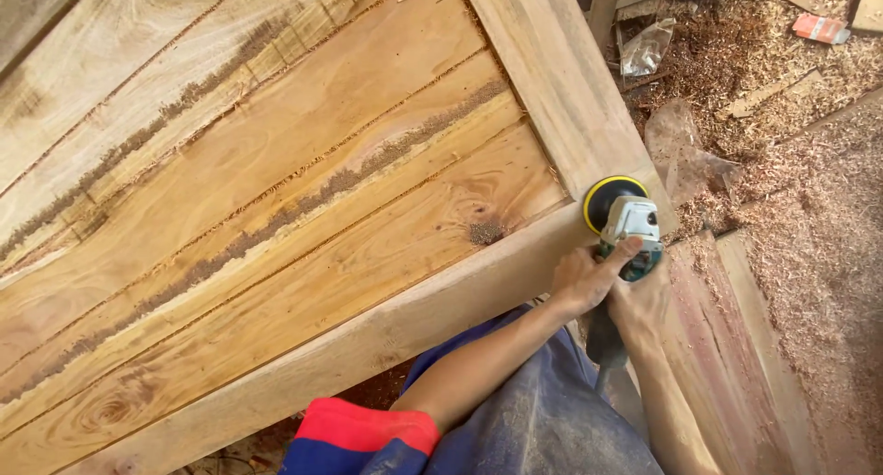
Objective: The person uses an electric orbital sander to smooth the surface of a large wooden panel. They move the sander back and forth across the wood, focusing on the edges and flat surfaces.
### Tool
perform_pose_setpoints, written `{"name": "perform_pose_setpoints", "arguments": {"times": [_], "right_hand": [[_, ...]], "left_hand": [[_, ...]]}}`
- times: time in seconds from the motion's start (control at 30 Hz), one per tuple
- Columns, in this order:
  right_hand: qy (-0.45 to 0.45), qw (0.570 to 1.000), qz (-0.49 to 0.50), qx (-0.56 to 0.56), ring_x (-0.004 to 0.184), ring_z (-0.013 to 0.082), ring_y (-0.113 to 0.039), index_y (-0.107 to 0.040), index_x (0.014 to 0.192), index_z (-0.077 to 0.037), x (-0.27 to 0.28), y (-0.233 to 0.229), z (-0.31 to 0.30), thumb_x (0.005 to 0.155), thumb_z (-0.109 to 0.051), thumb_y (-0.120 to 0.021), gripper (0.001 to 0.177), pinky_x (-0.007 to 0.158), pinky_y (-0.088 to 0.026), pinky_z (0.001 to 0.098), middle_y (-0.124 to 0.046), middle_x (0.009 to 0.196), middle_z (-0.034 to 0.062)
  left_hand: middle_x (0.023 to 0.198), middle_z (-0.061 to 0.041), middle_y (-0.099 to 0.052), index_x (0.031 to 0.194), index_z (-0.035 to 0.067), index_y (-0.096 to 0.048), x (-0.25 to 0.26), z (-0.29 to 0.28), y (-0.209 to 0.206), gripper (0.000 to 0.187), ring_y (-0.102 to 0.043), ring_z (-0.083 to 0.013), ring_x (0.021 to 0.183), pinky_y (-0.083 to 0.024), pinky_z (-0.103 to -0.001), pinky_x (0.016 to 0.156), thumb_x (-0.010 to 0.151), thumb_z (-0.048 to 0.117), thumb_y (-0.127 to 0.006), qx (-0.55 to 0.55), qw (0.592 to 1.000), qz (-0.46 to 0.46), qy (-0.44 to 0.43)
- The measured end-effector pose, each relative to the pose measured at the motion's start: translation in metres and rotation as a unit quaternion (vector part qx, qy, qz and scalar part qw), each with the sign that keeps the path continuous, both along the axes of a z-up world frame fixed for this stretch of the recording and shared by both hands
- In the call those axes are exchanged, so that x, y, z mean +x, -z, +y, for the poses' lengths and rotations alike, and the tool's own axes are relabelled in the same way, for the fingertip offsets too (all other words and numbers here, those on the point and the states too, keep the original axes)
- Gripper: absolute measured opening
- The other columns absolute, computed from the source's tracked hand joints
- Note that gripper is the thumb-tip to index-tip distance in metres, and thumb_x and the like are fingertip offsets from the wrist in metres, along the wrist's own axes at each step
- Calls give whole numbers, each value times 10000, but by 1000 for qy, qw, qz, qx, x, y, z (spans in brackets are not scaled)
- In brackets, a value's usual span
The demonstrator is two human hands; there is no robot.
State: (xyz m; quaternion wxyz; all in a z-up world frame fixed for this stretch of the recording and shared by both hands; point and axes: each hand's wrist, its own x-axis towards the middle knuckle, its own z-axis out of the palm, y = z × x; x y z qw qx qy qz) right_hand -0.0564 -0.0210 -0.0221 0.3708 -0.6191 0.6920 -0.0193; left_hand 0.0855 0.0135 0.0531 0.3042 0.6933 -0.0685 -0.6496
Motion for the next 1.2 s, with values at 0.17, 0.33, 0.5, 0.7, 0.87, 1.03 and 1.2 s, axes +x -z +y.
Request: {"name": "perform_pose_setpoints", "arguments": {"times": [0.17,0.33,0.5,0.7,0.87,1.03,1.2], "right_hand": [[-10,1000,-19,6,1073,526,-644,-532,1285,-22,58,-41,1,853,-408,-769,626,915,-502,603,-669,1071,351],[-1,997,-42,-58,1087,516,-626,-550,1228,-25,15,3,-49,849,-448,-790,616,889,-476,593,-662,1049,326],[1,999,0,-33,1053,408,-663,-563,1282,-153,2,13,-58,817,-457,-802,605,882,-515,542,-700,1052,210],[-30,998,-27,45,1045,493,-668,-530,1302,-100,46,-32,-3,788,-357,-804,636,859,-514,594,-695,1043,306],[-25,995,12,96,1051,514,-665,-532,1301,-84,34,-37,5,748,-408,-800,694,839,-494,631,-693,1033,348],[-8,998,-27,58,1079,490,-661,-541,1310,-57,-1,-23,-4,807,-411,-810,671,904,-511,564,-684,1072,338],[-31,993,82,77,1096,517,-637,-530,1353,-136,-5,-42,-2,792,-492,-769,706,924,-489,644,-700,1057,334]], "left_hand": [[1237,-235,-684,1224,29,-699,16,-3,23,1060,-595,-350,1275,-466,-473,1087,698,918,-461,4,1000,-3,-12],[1310,-261,-652,1238,-2,-694,27,-44,-16,1104,-566,-370,1318,-423,-495,1134,648,896,-439,-40,998,17,38],[1268,-291,-660,1229,-68,-675,14,-48,-9,1096,-596,-370,1275,-463,-482,1098,678,852,-453,-46,998,20,22],[1256,-298,-651,1260,-53,-655,12,5,5,928,-582,-397,1276,-466,-515,1078,860,771,-513,-45,997,17,-52],[1112,-258,-719,1140,9,-723,-17,16,30,911,-639,-410,1182,-503,-510,1012,834,828,-466,19,997,-53,-51],[1095,-223,-723,1111,67,-733,-40,7,41,945,-647,-386,1183,-502,-501,1017,786,915,-473,-6,999,-8,-33],[1019,-258,-724,1046,22,-733,-46,6,35,906,-659,-442,1123,-524,-528,972,822,856,-457,-18,999,-12,-40]]}}
